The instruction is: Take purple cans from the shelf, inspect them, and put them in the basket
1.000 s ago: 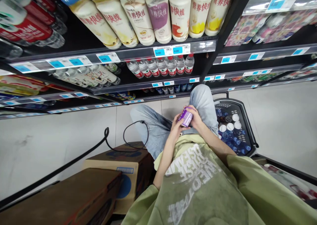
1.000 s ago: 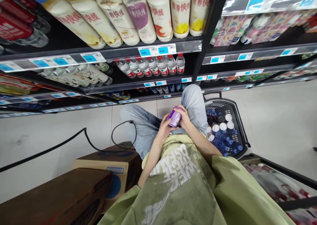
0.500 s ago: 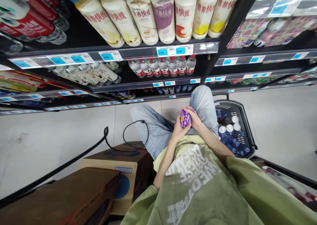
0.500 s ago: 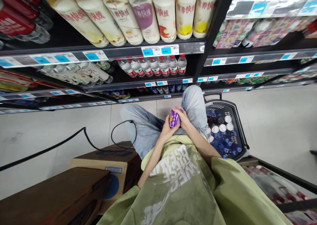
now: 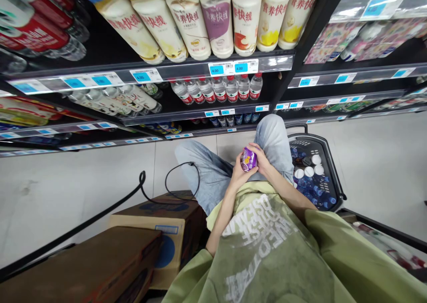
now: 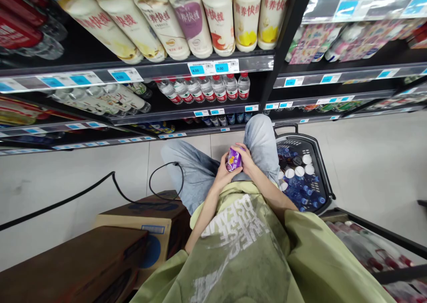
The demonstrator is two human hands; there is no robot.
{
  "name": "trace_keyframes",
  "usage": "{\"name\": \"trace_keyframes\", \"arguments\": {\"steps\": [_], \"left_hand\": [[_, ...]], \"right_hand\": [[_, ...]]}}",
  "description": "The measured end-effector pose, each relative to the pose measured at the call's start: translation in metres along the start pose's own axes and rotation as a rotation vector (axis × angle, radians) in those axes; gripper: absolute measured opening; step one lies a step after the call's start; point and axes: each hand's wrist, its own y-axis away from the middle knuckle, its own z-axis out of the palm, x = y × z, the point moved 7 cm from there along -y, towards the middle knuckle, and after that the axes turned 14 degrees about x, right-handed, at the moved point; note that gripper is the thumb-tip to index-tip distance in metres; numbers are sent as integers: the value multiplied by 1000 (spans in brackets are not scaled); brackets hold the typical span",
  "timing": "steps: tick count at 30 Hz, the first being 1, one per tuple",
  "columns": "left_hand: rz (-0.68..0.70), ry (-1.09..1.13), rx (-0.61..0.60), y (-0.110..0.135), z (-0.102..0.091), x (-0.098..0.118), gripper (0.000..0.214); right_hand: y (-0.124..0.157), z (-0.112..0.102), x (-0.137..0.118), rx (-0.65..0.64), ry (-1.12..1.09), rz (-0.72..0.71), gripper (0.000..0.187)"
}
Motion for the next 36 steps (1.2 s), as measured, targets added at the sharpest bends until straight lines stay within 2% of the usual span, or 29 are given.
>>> {"name": "trace_keyframes", "arguments": {"steps": [9,23,26,29,36], "left_hand": [[-94,152,-40,2,4,-5,112],[-65,219,-47,2,4,0,117],[-164,287,-34,2,5,-4,120],[-246,340,-33,2,8,-6,114],[-67,287,38,2,9,0,93]], "right_hand": [[5,3,-4,-66,-35,6,51],[3,8,-5,-157,-156,29,27],[3,7,-6,-164,-173,22,27],[3,4,-8,-132,-195,-2,29],[2,5,-8,-76,-155,-48,34]]}}
